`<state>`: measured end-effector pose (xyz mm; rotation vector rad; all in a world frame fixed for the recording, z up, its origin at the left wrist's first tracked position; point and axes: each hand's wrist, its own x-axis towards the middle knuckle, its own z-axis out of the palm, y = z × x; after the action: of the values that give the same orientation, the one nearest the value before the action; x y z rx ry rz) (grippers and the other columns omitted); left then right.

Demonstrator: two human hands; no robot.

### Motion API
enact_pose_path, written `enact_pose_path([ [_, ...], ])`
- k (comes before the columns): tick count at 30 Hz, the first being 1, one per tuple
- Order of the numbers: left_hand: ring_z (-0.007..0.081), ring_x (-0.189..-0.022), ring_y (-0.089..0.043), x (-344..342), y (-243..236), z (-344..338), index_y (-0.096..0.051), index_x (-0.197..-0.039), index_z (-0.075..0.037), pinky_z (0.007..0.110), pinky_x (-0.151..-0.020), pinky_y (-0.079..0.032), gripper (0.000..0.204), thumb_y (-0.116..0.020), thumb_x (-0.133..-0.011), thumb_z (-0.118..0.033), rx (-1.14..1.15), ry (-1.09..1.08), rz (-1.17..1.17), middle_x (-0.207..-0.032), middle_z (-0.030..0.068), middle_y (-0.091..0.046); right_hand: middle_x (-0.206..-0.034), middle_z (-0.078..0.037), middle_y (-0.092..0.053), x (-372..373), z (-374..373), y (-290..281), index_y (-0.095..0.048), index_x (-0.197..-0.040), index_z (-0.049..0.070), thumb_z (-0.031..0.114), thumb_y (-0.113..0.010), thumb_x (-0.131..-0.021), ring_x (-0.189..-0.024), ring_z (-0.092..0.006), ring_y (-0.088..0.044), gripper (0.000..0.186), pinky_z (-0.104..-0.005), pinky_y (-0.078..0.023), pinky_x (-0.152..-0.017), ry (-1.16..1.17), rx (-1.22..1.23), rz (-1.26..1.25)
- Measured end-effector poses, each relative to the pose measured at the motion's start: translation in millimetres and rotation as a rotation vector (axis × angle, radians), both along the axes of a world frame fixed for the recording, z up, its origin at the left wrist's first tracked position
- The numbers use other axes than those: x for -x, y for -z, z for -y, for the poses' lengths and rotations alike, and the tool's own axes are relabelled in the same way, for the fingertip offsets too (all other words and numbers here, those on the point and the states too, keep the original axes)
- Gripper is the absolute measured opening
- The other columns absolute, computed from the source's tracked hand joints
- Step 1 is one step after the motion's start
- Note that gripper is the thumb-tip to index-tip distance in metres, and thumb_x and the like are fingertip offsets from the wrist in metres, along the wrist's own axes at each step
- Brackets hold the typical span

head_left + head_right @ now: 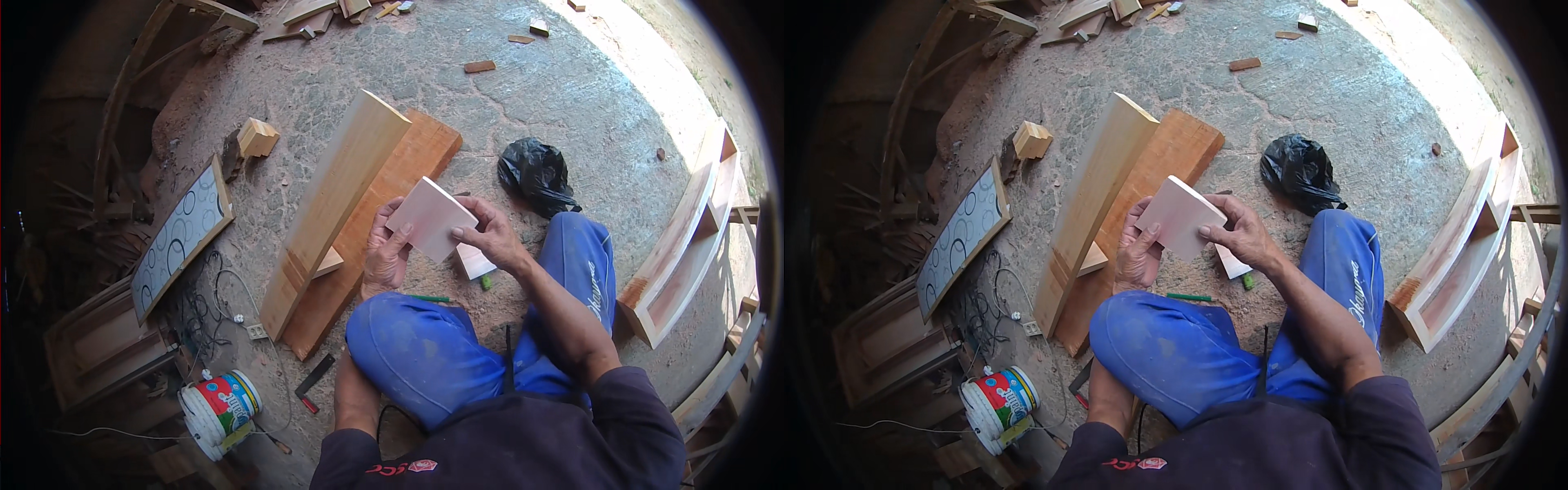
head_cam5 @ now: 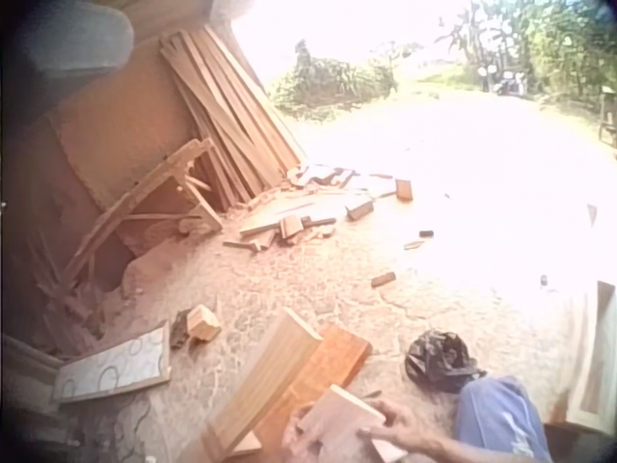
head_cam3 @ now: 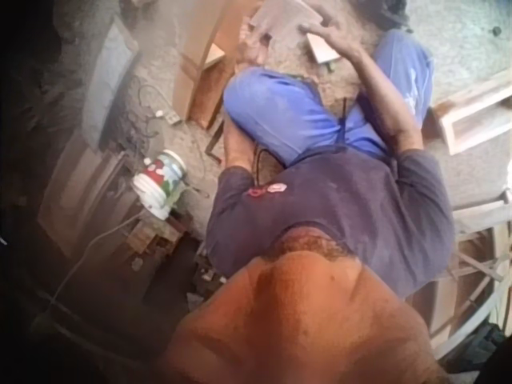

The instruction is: The person assembles wooden components by marking them with a pencil, aligning pieces, and securing them using a hammer.

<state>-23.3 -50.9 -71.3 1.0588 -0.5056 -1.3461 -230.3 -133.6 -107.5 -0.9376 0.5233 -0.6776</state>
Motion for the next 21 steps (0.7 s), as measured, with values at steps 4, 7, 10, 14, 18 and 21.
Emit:
enact_pose_path([
  [4, 0.019, -0.126, -0.053, 3.3, 1.2, 3.0, -0.047, -0.138, -0.012, 0.04, -0.108, -0.044, 0.044, -0.064, -0.097, -0.009, 0.071, -0.035, -0.149, -0.132, 0.005, -0.058, -0.128, -0.01, -0.061, -1.1, -7.4, -12.8, -0.045, -0.143, -0.002, 0.02, -0.076, -0.09, -0.115, -0.0167, -0.061, 0.065, -0.0333, -0.053, -0.097, 0.068, -0.1, 0.098],
  [7, 0.0187, -0.125, -0.054, 6.9, 0.3, 4.2, -0.046, -0.139, -0.011, 0.039, -0.107, -0.045, 0.043, -0.062, -0.099, -0.011, 0.065, -0.062, -0.233, -0.132, 0.0048, -0.058, -0.126, -0.012, -0.063, -8.6, -17.4, -17.7, -0.049, -0.14, -0.002, 0.021, -0.078, -0.088, -0.113, -0.0169, -0.062, 0.063, -0.033, -0.054, -0.095, 0.025, -0.213, 0.083],
  [10, 0.0159, -0.117, -0.058, -1.0, 5.8, 1.9, -0.044, -0.142, -0.009, 0.035, -0.099, -0.048, 0.045, -0.06, -0.101, -0.014, -0.068, 0.005, -0.024, -0.128, 0.0062, -0.061, -0.118, -0.012, -0.068, -13.3, -12.1, -6.0, -0.057, -0.132, -0.002, 0.02, -0.077, -0.088, -0.108, -0.0161, -0.065, 0.053, -0.0326, -0.054, -0.093, 0.025, -0.052, -0.08],
  [14, 0.0114, -0.096, -0.063, -29.5, 2.6, -3.7, -0.044, -0.144, -0.004, 0.027, -0.086, -0.053, 0.051, -0.063, -0.101, -0.023, -0.253, 0.127, 0.518, -0.122, 0.0091, -0.064, -0.104, -0.012, -0.074, -12.3, -4.7, -9.7, -0.066, -0.117, -0.004, 0.022, -0.076, -0.088, -0.094, -0.0152, -0.07, 0.04, -0.0332, -0.056, -0.083, 0.148, 0.214, -0.359],
  [18, 0.0116, -0.088, -0.065, -54.9, -40.0, -3.2, -0.044, -0.144, 0.001, 0.024, -0.082, -0.053, 0.056, -0.063, -0.101, -0.029, -0.211, -0.027, 0.803, -0.123, 0.0123, -0.064, -0.103, -0.013, -0.075, -6.8, 3.4, -7.3, -0.069, -0.116, -0.001, 0.028, -0.076, -0.087, -0.088, -0.0165, -0.071, 0.041, -0.033, -0.057, -0.078, 0.199, 0.374, -0.565],
  [21, 0.0119, -0.091, -0.065, -58.8, -42.5, 6.6, -0.045, -0.145, -0.001, 0.024, -0.08, -0.052, 0.057, -0.063, -0.101, -0.031, -0.078, 0.025, 0.859, -0.122, 0.0113, -0.065, -0.099, -0.012, -0.074, -5.4, 5.2, -15.4, -0.072, -0.114, 0.002, 0.03, -0.075, -0.088, -0.082, -0.0164, -0.071, 0.038, -0.0326, -0.056, -0.074, 0.192, 0.491, -0.674],
])
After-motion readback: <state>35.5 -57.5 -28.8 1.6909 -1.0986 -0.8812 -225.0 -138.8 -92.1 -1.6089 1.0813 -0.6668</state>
